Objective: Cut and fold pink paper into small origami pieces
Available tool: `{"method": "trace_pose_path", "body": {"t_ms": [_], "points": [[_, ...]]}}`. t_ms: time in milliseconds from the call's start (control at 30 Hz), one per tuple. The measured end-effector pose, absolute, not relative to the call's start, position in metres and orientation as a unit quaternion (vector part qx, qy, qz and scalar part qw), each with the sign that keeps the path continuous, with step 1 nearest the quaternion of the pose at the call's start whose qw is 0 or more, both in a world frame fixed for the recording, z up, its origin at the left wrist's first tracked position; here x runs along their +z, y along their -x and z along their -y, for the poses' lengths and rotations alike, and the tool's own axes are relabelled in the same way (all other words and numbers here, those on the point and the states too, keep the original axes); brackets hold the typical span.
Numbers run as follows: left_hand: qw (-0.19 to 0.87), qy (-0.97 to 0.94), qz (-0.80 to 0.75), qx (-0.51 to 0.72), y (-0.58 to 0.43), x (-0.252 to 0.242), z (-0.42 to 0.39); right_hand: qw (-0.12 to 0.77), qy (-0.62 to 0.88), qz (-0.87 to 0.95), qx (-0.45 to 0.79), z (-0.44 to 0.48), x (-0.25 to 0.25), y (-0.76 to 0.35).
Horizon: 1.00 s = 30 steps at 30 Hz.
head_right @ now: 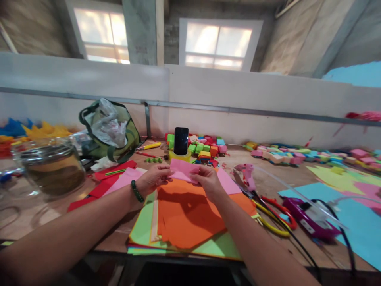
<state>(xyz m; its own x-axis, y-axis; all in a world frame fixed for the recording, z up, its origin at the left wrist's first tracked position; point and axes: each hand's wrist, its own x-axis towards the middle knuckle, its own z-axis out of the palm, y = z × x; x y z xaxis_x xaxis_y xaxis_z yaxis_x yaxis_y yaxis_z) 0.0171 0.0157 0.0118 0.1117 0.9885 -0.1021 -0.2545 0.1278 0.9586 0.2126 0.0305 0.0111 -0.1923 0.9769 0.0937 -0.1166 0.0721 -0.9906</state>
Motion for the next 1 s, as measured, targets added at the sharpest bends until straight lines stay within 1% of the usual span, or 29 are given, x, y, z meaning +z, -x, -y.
{"method": "trace_pose_path", "body": {"t_ms": [433, 733, 1000], "points": [[0.653, -0.389, -0.420, 0.496, -0.011, 0.014, -0.020, 0.485, 0.392, 0.559, 0.547, -0.025, 0.012, -0.209], [0.647, -0.405, -0.405, 0.503, -0.012, 0.015, -0.018, 0.499, 0.372, 0.593, 0.511, -0.032, 0.002, -0.207], [0.642, -0.412, -0.417, 0.494, -0.010, 0.014, -0.020, 0.486, 0.374, 0.593, 0.522, -0.033, 0.001, -0.209]]}}
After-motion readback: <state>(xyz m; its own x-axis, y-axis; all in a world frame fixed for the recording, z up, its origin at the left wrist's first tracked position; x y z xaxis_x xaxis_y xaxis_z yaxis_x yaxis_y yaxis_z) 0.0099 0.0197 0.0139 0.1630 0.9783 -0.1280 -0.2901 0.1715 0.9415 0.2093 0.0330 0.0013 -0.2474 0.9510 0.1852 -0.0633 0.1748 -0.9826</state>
